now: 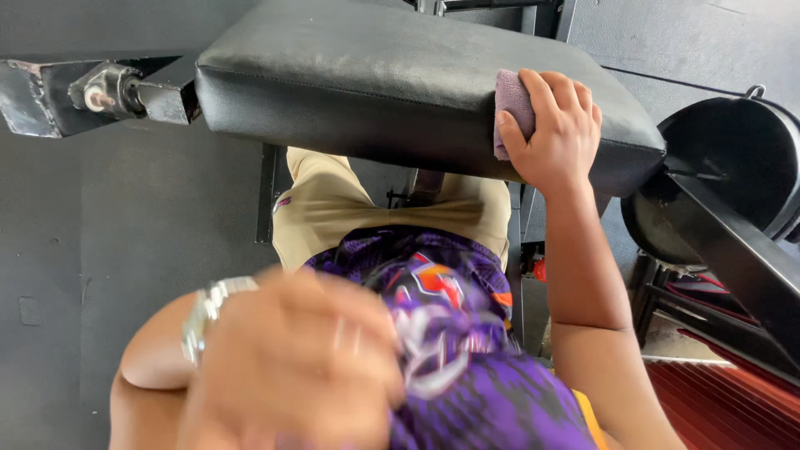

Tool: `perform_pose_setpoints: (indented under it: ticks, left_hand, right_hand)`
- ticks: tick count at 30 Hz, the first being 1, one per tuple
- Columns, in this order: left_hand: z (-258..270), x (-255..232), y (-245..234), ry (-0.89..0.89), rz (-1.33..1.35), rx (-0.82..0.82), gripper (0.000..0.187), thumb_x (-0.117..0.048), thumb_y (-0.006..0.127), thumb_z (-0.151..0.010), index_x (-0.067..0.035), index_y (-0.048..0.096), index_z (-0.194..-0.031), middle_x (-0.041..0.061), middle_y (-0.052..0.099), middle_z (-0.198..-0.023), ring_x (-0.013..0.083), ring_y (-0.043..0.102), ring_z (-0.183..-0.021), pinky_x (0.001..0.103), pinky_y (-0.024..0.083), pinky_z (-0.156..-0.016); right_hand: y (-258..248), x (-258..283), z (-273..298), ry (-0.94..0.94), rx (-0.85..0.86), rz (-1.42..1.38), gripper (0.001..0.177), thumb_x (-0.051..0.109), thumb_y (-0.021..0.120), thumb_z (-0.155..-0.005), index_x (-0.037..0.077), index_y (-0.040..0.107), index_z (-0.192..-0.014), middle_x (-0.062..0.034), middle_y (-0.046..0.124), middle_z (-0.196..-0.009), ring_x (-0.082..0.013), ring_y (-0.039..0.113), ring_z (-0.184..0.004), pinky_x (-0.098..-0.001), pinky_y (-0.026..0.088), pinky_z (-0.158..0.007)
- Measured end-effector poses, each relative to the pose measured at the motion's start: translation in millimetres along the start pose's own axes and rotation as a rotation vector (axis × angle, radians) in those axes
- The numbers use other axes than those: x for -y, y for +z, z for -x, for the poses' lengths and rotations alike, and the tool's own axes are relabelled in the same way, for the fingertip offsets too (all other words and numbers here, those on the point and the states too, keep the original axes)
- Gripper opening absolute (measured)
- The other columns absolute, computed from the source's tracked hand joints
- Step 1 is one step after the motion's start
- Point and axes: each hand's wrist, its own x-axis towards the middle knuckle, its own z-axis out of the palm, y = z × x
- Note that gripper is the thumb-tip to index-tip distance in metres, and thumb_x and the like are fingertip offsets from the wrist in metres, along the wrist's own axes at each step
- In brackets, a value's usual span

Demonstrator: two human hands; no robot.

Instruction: The person wipes down the upholstered armrest of a gym machine with a purple cloth, then folds the cloth and continues wiping different areas of the surface.

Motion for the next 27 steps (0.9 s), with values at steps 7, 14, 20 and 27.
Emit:
perform_pose_setpoints:
  ticks: [7,14,20,27]
  left_hand:
    - [117.2,182.2,-136.2,-0.392,-1.185,-0.062,0.004,-0.004,0.08,-0.104,-0.007,0.082,-0.101,0.003,0.059,-0.075,0.0298,0.056,-0.072,0.043,0.044,-0.071]
    - [174.8,257.0,-118.4,-0.717,-0.739,-0.576,0.057,-0.037,0.037,-0.126,0.001,0.079,-0.126,0.019,0.079,-0.133,0.0379,0.072,-0.126,0.049,0.051,-0.11]
    - [180.7,259.8,-107.2,-0.871,-0.976,-0.597,0.057,-0.04,0.027,-0.123,-0.016,0.078,-0.126,-0.004,0.087,-0.11,0.0237,0.078,-0.099,0.041,0.058,-0.083]
    - [162.3,252.8,-115.9,-1.028,-0.889,-0.609,0.046,-0.036,0.038,-0.116,-0.019,0.081,-0.12,-0.008,0.088,-0.104,0.0194,0.082,-0.087,0.042,0.057,-0.076]
  right_hand:
    - [6.0,1.6,4.0,-0.043,-0.023,0.067,0.051,0.045,0.072,-0.111,0.012,0.073,-0.149,-0.0103,0.071,-0.143,-0.0417,0.065,-0.124,-0.0586,0.053,-0.092]
    - [18.5,99.5,-23.4,-0.127,-0.133,0.23,0.054,0.059,0.067,-0.108,0.018,0.073,-0.143,-0.0119,0.07,-0.139,-0.0389,0.064,-0.132,-0.054,0.05,-0.09]
    - [58.4,226.3,-70.5,-0.204,-0.015,0.222,0.073,0.072,0.071,-0.099,0.026,0.061,-0.155,-0.0128,0.061,-0.153,-0.0398,0.056,-0.143,-0.0598,0.05,-0.103]
    - [91.5,277.9,-132.2,-0.345,-0.159,-0.004,0.062,0.064,0.074,-0.083,0.02,0.064,-0.126,-0.0099,0.063,-0.107,-0.0374,0.063,-0.096,-0.0499,0.048,-0.066]
